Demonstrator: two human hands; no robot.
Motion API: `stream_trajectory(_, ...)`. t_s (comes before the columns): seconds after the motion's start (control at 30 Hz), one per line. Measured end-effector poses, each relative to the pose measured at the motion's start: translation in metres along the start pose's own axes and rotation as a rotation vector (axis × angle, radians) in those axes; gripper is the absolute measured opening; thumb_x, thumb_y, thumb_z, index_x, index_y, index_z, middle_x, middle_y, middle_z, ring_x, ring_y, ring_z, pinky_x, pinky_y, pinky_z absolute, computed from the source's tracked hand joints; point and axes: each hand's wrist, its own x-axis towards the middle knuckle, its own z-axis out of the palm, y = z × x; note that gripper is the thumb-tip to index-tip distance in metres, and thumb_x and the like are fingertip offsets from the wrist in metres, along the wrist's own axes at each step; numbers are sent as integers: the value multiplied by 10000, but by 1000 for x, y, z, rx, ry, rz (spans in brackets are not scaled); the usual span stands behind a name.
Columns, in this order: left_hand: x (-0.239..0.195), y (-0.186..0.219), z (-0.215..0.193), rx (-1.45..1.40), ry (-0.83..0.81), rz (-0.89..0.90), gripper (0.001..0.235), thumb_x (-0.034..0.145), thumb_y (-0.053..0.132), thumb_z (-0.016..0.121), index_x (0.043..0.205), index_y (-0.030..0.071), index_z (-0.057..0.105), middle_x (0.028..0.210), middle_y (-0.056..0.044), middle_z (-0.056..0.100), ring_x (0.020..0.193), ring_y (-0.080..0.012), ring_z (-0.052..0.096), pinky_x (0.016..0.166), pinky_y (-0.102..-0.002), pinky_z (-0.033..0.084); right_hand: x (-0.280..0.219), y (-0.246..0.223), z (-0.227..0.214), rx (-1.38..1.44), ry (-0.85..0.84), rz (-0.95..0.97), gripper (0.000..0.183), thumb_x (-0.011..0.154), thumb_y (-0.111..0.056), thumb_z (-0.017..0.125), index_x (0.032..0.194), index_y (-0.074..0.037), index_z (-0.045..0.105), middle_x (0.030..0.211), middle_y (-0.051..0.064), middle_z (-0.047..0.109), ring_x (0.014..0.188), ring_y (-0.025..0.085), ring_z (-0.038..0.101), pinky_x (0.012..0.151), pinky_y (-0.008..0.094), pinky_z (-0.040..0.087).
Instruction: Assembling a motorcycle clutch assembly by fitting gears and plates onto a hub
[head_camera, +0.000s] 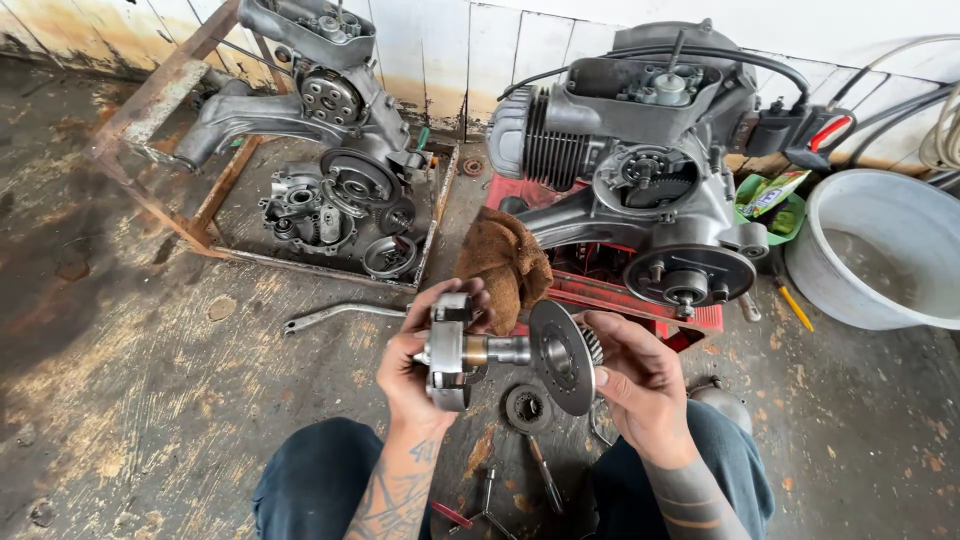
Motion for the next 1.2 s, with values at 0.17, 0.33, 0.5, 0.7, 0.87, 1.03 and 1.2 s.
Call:
stream_trajectory(0.17,4,-3,0,7,15,-41,640,792,234,468,1357,-56,548,1347,-277,601,1243,-372,594,1050,-528,477,6,0,19,-405,-35,-120,546,801,165,678,1329,65,580,1425,222,558,1162,269,637,992,355,566)
stream_trajectory(0.33,4,-2,-5,-37,40,-55,641,786,195,448,1363,-70,539,1356,-273,595,1273,-369,582,1101,-527,447,9,8,34,-616,-43,-145,529,775,160,714,1281,44,609,1403,200,575,1184,262,669,1012,321,589)
stream_trajectory(0.5,4,0,-11,-71,39,-55,579,807,163,459,1326,-73,556,1328,-282,601,1252,-381,584,1108,-524,463,16,17,37,-629,-73,-109,497,780,126,726,1259,47,623,1393,198,569,1186,279,681,1027,352,616)
stream_trajectory(0.7,-1,8,-12,177,-1,-6,646,751,159,448,1344,-74,556,1368,-279,614,1305,-348,567,1136,-440,401,18,33,40,-557,-97,-3,465,808,103,732,1259,61,627,1379,202,563,1039,229,700,894,307,634)
stream_trajectory(0.87,-7,18,-3,385,-33,79,667,722,172,432,1323,-84,567,1336,-270,637,1273,-359,585,1134,-436,405,19,38,42,-486,-99,16,412,874,83,638,1285,98,619,1266,183,636,919,157,614,725,219,475)
stream_trajectory(1.03,-11,25,5,553,-66,124,655,712,197,448,1301,-47,597,1333,-224,649,1261,-334,591,1130,-419,406,17,43,40,-468,-104,59,388,867,70,665,1254,90,643,1253,177,630,915,156,590,777,248,487)
stream_trajectory(1.2,-13,18,-1,454,-40,105,651,724,169,447,1314,-69,589,1323,-251,648,1257,-339,592,1131,-419,410,16,44,44,-504,-85,50,399,872,61,675,1270,71,647,1220,159,645,901,145,603,740,227,493)
